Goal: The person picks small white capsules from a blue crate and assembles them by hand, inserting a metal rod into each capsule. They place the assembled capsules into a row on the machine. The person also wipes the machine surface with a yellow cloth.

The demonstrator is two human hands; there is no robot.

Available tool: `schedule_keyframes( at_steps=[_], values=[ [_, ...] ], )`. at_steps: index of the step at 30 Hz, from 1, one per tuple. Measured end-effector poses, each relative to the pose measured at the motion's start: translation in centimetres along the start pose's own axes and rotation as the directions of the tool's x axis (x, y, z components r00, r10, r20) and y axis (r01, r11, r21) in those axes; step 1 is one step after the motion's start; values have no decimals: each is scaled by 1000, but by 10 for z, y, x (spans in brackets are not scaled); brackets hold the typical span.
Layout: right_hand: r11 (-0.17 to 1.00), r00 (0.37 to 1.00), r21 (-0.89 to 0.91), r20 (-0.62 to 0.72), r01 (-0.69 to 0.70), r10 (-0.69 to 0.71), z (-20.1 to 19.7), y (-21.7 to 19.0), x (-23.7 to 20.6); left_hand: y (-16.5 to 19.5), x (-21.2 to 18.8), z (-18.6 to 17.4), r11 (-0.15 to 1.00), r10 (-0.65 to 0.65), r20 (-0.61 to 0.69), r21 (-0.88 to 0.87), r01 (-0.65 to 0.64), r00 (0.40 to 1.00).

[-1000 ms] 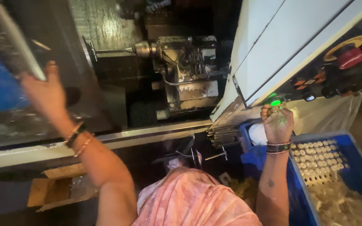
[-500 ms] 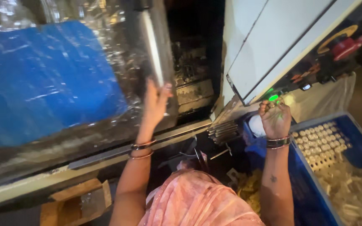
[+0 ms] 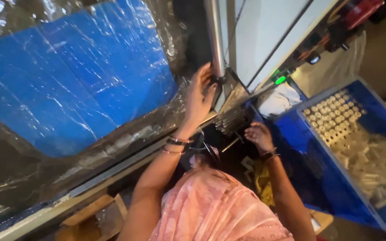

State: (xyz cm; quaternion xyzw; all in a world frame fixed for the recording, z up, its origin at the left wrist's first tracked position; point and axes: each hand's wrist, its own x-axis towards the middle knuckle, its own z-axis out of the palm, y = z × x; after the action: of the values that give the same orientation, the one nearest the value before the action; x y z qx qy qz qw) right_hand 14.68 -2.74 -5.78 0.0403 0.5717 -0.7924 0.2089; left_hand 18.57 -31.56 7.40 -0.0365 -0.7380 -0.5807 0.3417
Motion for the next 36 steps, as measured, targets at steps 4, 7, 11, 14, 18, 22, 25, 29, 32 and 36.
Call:
schedule_keyframes(
  at_steps=[4, 7, 11, 14, 18, 22, 25, 29, 32, 36],
  values=[
    [933, 998, -353, -33, -67, 59, 24, 39, -15, -21, -63, 11, 984, -55, 14, -168, 56, 998],
    [245, 851, -855, 339, 456, -401, 45, 57, -17, -48, -110, 24, 982, -152, 165, -90, 169, 974],
    [-74, 840, -888, 454, 454, -297, 55, 60, -13, -73, -152, 24, 949, -285, 335, -30, 313, 898],
    [-298, 761, -789, 606, 537, -233, 53, 56, -4, -71, -167, 20, 962, -254, 351, -6, 274, 901],
    [-332, 855, -829, 508, 451, -107, 50, 55, 7, -53, -176, 13, 957, -289, 467, 115, 266, 836],
    [-310, 851, -822, 521, 479, -67, 44, 55, 6, -56, -180, 14, 917, -358, 503, 349, 194, 787],
    [-102, 736, -757, 653, 646, -180, 37, 56, -4, -81, -178, 31, 913, -63, 467, 383, -138, 882],
    [209, 712, -688, 618, 695, -332, 23, 52, -20, -113, -176, 68, 853, -223, 660, 489, -184, 718],
    [536, 866, -683, 355, 497, -351, 6, 36, -34, -118, -173, 86, 911, -265, 720, 405, -78, 642],
    [768, 874, -488, -21, 415, -486, -21, 7, -50, -118, -167, 98, 958, -182, 744, 282, -56, 643]
  ],
)
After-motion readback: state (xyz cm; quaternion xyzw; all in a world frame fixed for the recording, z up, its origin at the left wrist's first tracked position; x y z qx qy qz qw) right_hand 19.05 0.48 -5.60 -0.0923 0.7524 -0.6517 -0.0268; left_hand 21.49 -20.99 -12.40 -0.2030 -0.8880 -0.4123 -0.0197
